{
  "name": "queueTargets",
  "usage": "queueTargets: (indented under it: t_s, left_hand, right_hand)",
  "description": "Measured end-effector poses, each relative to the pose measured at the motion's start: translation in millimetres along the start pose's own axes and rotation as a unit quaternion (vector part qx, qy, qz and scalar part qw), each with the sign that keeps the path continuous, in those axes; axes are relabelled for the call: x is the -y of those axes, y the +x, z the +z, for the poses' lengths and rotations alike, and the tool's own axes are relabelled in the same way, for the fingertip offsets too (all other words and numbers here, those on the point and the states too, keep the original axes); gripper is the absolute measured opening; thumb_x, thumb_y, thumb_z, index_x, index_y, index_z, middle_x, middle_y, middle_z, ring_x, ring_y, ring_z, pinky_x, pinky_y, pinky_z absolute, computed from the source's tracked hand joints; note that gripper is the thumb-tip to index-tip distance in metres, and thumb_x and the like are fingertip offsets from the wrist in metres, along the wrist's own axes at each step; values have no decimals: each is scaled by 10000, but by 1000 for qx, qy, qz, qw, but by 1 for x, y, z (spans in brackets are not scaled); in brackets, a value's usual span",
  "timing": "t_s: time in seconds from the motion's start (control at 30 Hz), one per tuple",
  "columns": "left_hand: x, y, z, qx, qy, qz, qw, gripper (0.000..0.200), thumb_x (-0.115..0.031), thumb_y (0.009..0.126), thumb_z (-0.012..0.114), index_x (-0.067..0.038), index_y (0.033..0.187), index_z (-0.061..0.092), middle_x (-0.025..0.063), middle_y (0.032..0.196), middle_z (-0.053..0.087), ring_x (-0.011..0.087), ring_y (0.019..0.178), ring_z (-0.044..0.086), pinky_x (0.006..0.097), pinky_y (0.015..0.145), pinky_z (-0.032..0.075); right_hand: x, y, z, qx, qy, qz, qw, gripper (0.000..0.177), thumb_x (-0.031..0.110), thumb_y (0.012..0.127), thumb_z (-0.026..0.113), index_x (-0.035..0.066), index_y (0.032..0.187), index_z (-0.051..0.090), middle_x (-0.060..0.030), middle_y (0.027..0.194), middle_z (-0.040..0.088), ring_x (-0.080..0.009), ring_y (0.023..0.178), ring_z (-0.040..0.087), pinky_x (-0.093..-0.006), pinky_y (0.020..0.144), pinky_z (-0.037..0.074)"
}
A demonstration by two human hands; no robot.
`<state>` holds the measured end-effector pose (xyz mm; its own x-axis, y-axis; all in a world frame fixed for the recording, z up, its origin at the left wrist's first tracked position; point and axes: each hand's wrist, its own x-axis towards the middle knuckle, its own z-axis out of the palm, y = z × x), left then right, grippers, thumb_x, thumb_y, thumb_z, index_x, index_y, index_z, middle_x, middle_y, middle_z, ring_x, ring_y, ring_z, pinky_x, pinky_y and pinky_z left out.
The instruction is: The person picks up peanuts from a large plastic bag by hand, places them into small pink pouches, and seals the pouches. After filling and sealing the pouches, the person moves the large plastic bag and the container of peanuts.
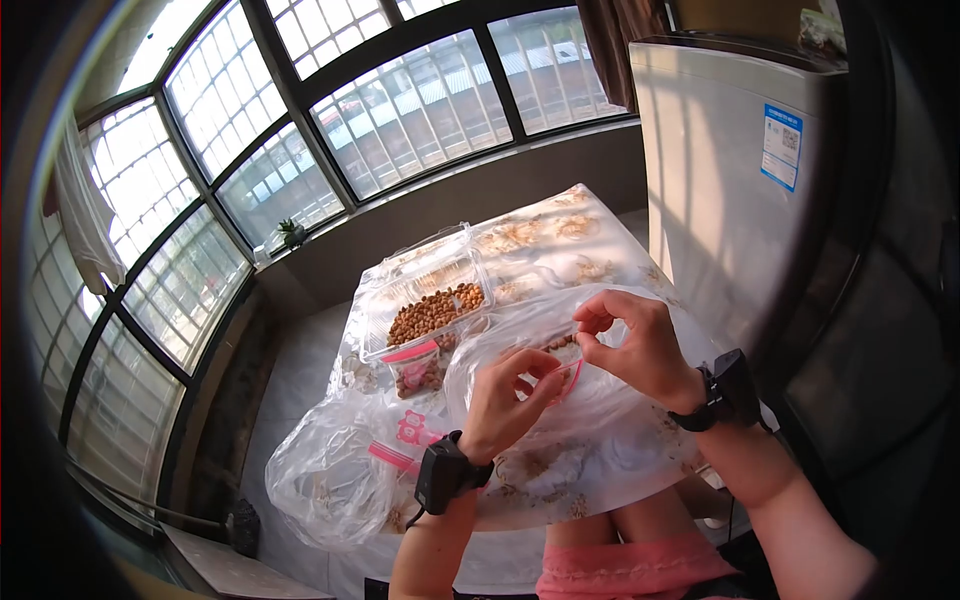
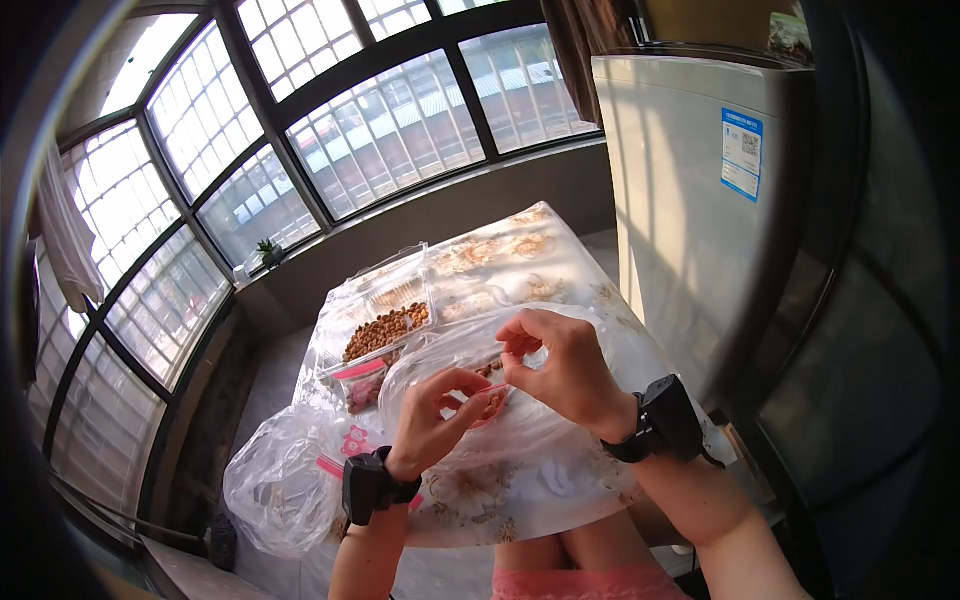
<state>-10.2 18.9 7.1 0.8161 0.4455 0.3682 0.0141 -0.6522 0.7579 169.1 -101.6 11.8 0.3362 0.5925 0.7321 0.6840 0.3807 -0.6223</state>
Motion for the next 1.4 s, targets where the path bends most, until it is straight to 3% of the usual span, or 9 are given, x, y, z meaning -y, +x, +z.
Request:
queueTargets:
  t_s: [0.27, 0.43, 0.53, 0.8, 0.93, 0.97, 1.17, 1.33, 1.4]
  left_hand:
    - [10, 1, 3, 36, 56, 98, 993, 166, -123, 940, 707, -21, 1068, 738, 88, 976, 746, 147, 801, 696, 274, 659, 535]
    - [16, -1, 3, -114, 54, -53, 991, 145, -114, 940, 689, 5, 1013, 725, 39, 862, 707, 74, 748, 625, 248, 620, 506]
    - [19, -1, 1, -94, -30, -102, 990, 152, -120, 946, 687, 16, 1008, 715, 6, 858, 680, 39, 750, 584, 227, 628, 491]
    - [13, -2, 3, -11, -143, -106, 984, 166, -127, 969, 680, 20, 1045, 696, 8, 888, 683, 44, 784, 601, 214, 644, 500]
    - [13, -2, 1, -14, -180, -102, 978, 157, -106, 961, 674, 32, 1031, 703, 25, 906, 691, 52, 798, 617, 222, 641, 520]
    - [14, -2, 1, -14, -180, -102, 978, 157, -106, 961, 674, 32, 1031, 703, 25, 906, 691, 52, 798, 617, 222, 641, 520]
    - [10, -2, -3, -78, -147, -66, 984, 120, -64, 966, 655, 29, 1024, 703, 24, 900, 691, 55, 792, 629, 228, 672, 531]
    - [6, -1, 1, -142, -118, -26, 983, 135, -94, 994, 639, 17, 1007, 715, 29, 918, 704, 81, 878, 647, 242, 749, 528]
    - [14, 0, -5, -120, -119, -18, 985, 166, -133, 996, 661, 11, 1064, 705, 38, 959, 710, 94, 919, 650, 263, 788, 532]
  right_hand:
    - [9, -1, 3, -25, 31, -49, 998, 156, -30, 776, 756, 14, 918, 709, -82, 866, 741, -168, 800, 734, -293, 753, 583]
    - [7, -1, 3, -36, 17, -75, 996, 165, -43, 775, 753, 14, 923, 708, -83, 873, 739, -170, 802, 737, -293, 751, 584]
    - [6, -3, 4, -25, 16, -82, 996, 182, -12, 810, 742, 23, 984, 704, -92, 897, 726, -190, 810, 732, -303, 753, 587]
    - [9, -7, 13, 26, 55, -138, 989, 186, -43, 794, 760, 29, 958, 709, -91, 907, 737, -216, 824, 737, -310, 727, 586]
    - [-3, -9, 22, 72, -12, -188, 979, 166, 6, 817, 759, 63, 968, 723, -71, 899, 722, -238, 821, 703, -362, 821, 558]
    - [-4, -10, 21, 75, -16, -184, 980, 176, 33, 811, 752, 67, 977, 706, -74, 959, 703, -272, 884, 676, -394, 881, 522]
    - [4, -2, 10, 86, -42, -177, 980, 175, 115, 802, 780, 65, 940, 684, -97, 1157, 634, -325, 1019, 621, -441, 935, 502]
    - [-7, -3, 12, 132, -43, -154, 978, 163, 35, 804, 768, 63, 888, 631, -96, 1128, 617, -302, 982, 634, -415, 881, 535]
    - [-7, -3, 12, 136, -20, -140, 981, 175, 0, 808, 762, 60, 879, 614, -98, 1106, 613, -290, 960, 639, -397, 842, 552]
